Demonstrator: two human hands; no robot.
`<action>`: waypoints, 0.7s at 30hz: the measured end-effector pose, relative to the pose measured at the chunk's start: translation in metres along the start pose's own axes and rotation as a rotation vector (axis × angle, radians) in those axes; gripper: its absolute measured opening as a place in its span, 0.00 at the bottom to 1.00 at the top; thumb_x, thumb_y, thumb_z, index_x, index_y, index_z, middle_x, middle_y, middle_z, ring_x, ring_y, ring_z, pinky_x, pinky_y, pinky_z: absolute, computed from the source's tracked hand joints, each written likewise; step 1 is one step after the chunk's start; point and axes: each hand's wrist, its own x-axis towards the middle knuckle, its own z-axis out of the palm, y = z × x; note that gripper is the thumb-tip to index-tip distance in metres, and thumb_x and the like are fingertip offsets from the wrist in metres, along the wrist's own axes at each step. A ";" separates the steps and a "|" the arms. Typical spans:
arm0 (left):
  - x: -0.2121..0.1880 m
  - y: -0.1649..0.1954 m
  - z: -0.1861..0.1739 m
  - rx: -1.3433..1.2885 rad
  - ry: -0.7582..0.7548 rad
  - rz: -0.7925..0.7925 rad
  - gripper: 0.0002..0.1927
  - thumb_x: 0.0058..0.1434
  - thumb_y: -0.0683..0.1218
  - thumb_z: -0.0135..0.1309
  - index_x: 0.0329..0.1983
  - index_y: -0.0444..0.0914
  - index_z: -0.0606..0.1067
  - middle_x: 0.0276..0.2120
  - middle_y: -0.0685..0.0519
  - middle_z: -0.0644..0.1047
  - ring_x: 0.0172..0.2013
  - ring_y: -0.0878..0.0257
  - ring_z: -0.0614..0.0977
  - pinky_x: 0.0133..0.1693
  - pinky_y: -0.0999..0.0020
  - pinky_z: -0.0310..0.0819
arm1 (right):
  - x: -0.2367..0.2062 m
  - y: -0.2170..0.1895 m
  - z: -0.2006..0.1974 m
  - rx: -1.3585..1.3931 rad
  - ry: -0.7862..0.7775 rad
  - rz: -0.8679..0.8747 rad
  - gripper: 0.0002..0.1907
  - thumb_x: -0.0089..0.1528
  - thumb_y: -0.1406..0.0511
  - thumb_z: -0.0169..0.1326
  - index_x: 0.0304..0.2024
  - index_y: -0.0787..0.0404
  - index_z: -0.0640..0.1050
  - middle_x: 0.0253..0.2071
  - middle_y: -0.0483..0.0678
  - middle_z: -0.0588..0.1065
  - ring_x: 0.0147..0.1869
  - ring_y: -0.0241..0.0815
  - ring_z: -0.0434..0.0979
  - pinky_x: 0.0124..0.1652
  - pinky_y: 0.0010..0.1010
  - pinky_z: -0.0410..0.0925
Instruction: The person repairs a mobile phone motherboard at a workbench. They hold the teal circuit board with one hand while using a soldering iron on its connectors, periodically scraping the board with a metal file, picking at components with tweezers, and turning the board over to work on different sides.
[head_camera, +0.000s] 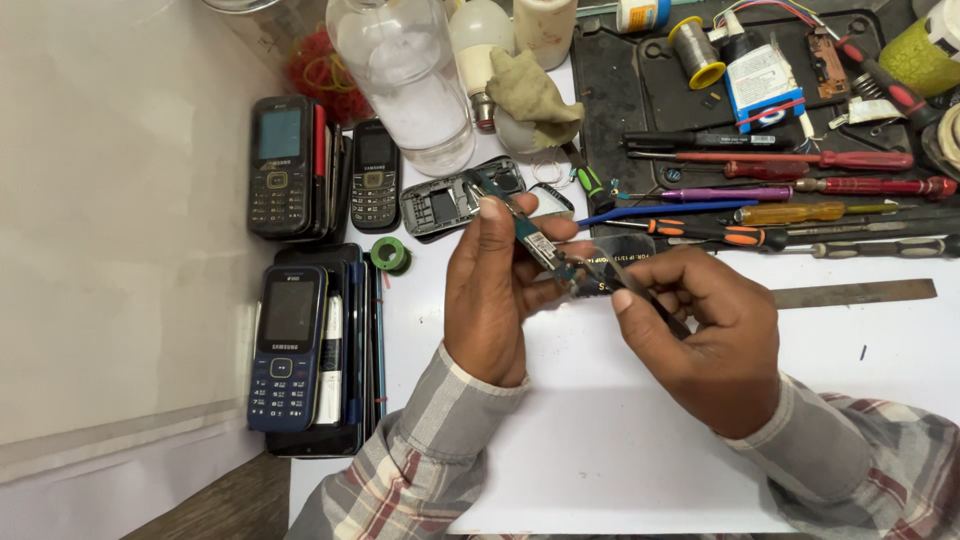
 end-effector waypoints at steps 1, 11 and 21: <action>0.000 0.001 0.000 0.012 0.016 0.012 0.30 0.69 0.65 0.42 0.58 0.36 0.68 0.41 0.49 0.80 0.42 0.58 0.85 0.41 0.60 0.83 | 0.000 0.000 0.000 -0.015 -0.006 -0.018 0.06 0.60 0.70 0.62 0.38 0.64 0.78 0.28 0.39 0.72 0.29 0.25 0.64 0.28 0.20 0.60; 0.001 -0.002 0.000 0.069 0.048 0.116 0.25 0.72 0.61 0.43 0.59 0.37 0.67 0.43 0.50 0.80 0.43 0.60 0.85 0.40 0.64 0.81 | 0.001 -0.003 0.001 -0.035 -0.025 -0.037 0.05 0.59 0.71 0.63 0.35 0.64 0.78 0.27 0.40 0.72 0.28 0.25 0.64 0.26 0.20 0.59; -0.001 -0.008 0.000 0.071 -0.063 0.203 0.26 0.71 0.51 0.51 0.67 0.34 0.63 0.50 0.48 0.78 0.53 0.58 0.82 0.50 0.61 0.80 | 0.001 -0.001 -0.001 0.035 -0.001 0.101 0.05 0.61 0.70 0.61 0.39 0.64 0.79 0.27 0.38 0.74 0.28 0.23 0.65 0.26 0.17 0.59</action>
